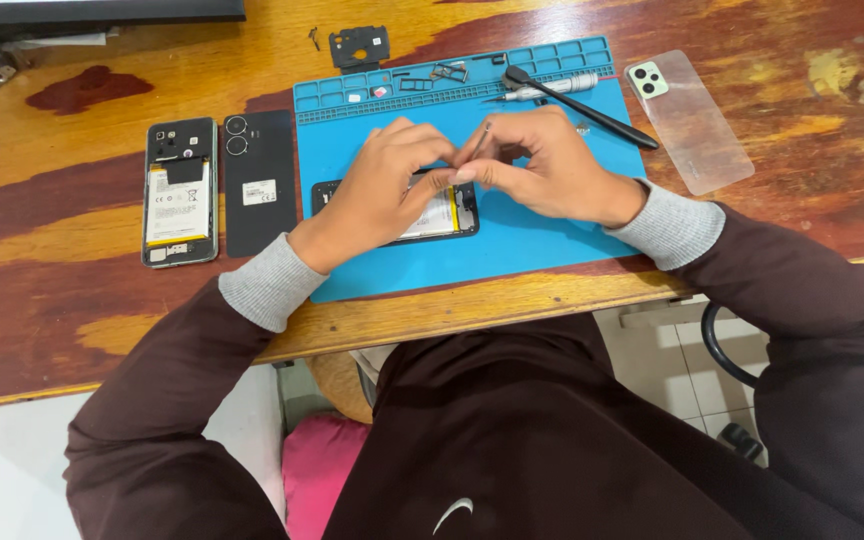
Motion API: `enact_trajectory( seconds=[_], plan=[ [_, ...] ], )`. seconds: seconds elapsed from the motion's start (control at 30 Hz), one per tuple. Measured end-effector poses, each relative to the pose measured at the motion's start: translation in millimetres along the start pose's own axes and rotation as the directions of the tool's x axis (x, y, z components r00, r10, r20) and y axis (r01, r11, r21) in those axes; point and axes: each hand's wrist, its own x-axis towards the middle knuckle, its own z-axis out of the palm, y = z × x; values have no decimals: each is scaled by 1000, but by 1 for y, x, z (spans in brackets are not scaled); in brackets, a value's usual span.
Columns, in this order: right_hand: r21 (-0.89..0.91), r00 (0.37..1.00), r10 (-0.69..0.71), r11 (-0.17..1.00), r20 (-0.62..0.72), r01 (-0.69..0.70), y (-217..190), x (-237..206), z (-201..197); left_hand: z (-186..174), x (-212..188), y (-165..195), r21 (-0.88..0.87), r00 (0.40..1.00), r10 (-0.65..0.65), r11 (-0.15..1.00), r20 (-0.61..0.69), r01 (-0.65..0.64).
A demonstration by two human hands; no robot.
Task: The person reassembles a disassembled smartphone on a blue mat, using tweezers to place and secure internal components. They then power on the device and test the touchscreen by swiping and tapping across the screen.
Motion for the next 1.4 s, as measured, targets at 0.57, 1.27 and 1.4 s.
enact_trajectory(
  seconds=[0.57, 1.27, 1.4],
  plan=[
    [32, 1000, 11, 999, -14, -11, 3, -2, -2, 0, -1, -2, -26, 1000, 2, 1000, 29, -1],
    [-21, 996, 88, 996, 9, -88, -4, -1, 1, -1, -3, -4, -30, 998, 39, 999, 40, -37],
    [-37, 999, 42, 998, 31, -41, -4, 2, -3, -1, -1, -6, -14, 999, 36, 999, 30, -35]
  ],
)
